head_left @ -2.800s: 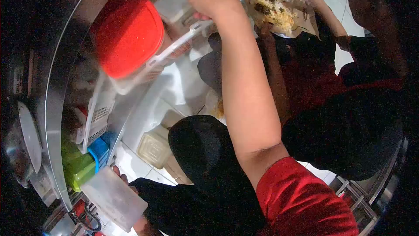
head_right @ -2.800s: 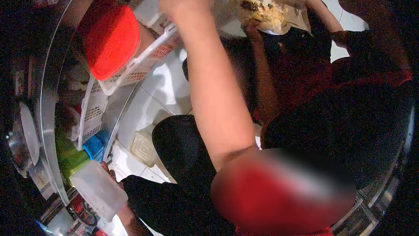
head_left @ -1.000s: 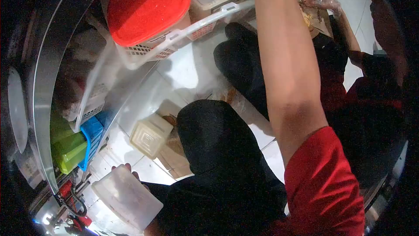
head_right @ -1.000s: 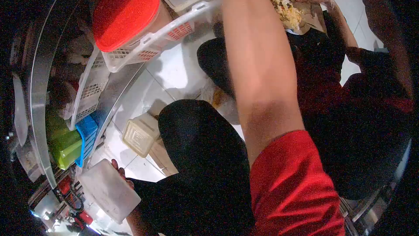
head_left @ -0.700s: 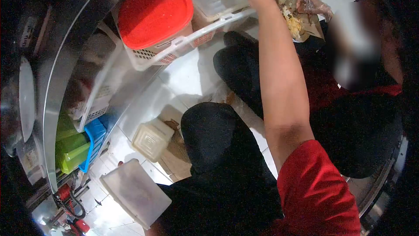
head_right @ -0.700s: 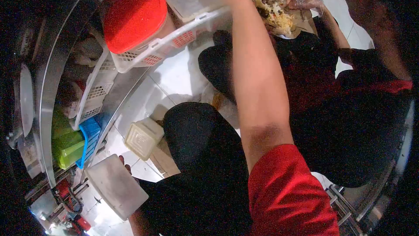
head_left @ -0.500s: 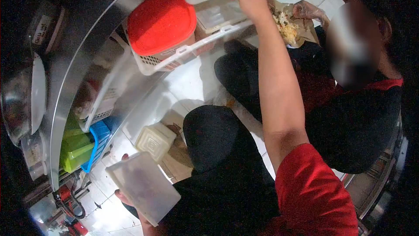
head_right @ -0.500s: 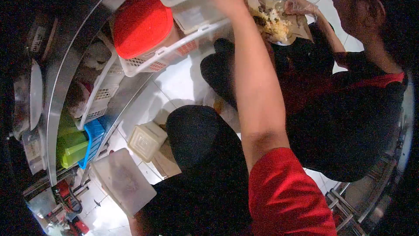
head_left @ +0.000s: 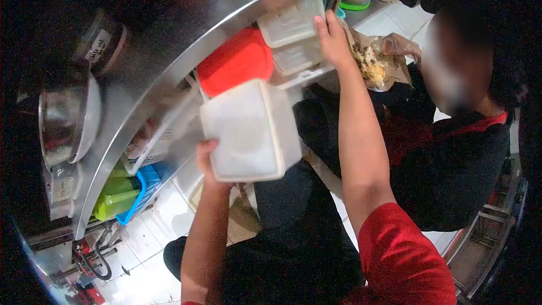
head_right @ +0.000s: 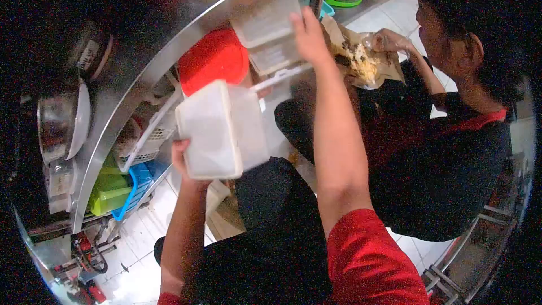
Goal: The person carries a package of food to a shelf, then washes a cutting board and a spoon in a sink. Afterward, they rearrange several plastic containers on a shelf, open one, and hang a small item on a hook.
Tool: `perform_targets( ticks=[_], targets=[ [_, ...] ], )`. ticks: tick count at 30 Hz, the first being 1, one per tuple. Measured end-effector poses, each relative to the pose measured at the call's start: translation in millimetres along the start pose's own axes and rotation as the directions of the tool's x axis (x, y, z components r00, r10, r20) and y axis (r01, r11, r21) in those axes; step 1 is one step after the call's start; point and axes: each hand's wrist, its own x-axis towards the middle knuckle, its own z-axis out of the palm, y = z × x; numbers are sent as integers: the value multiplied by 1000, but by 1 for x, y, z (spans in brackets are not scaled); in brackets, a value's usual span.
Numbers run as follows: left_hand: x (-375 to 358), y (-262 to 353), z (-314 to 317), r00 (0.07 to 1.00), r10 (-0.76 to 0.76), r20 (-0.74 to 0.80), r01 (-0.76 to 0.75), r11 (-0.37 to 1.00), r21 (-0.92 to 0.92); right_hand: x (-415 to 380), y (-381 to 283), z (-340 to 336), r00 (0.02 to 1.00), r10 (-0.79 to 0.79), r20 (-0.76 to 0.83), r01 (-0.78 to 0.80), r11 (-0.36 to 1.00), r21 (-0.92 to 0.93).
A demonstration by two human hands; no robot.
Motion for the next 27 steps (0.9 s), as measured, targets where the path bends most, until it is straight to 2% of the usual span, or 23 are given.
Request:
perform_targets(
  ticks=[1,2,3,5,8,10,15,17,18,19,21,23,25,27],
  targets=[
    [8,-3,9,1000,9,-5,-10,998,-58,1,6,-1,999,-12,49,11,999,31],
    [14,-4,14,1000,18,-9,-19,993,-117,3,12,1,977,147,153,-168,977,132],
    [18,-8,13,1000,25,-8,-26,993,-117,4,3,-3,978,142,154,-163,977,136],
    [30,-17,7,998,34,-45,-38,996,-83,2,-25,-18,914,252,318,-328,920,215],
    [29,-16,10,998,28,56,-20,989,-144,0,-14,-10,937,274,215,-314,932,181],
    [23,-16,10,998,39,49,-33,991,-128,-7,-30,-13,937,312,156,-336,928,160],
    [2,-19,13,1000,23,-14,-25,987,-160,-8,-27,-23,912,322,252,-339,940,25],
    [-13,-24,20,998,-5,64,23,960,-279,-18,-5,-14,996,88,2,-88,992,-90],
    [-17,-28,19,998,-5,68,23,960,-278,-20,-21,-22,984,164,65,-165,986,4],
    [-20,-32,17,998,-8,69,30,942,-335,-25,-27,-28,985,161,62,-161,987,4],
    [-25,-36,21,997,-10,75,39,919,-393,-31,-34,-39,986,135,94,-148,977,156],
    [-31,-33,32,996,28,87,11,904,-427,-34,-32,-46,987,107,122,-127,977,172],
    [-30,-35,33,998,27,51,-2,901,-433,-37,-40,-56,966,184,183,-195,980,44],
    [-31,-34,31,1000,24,14,-16,896,-443,-42,-40,-53,977,139,160,-158,982,108]
  ],
)
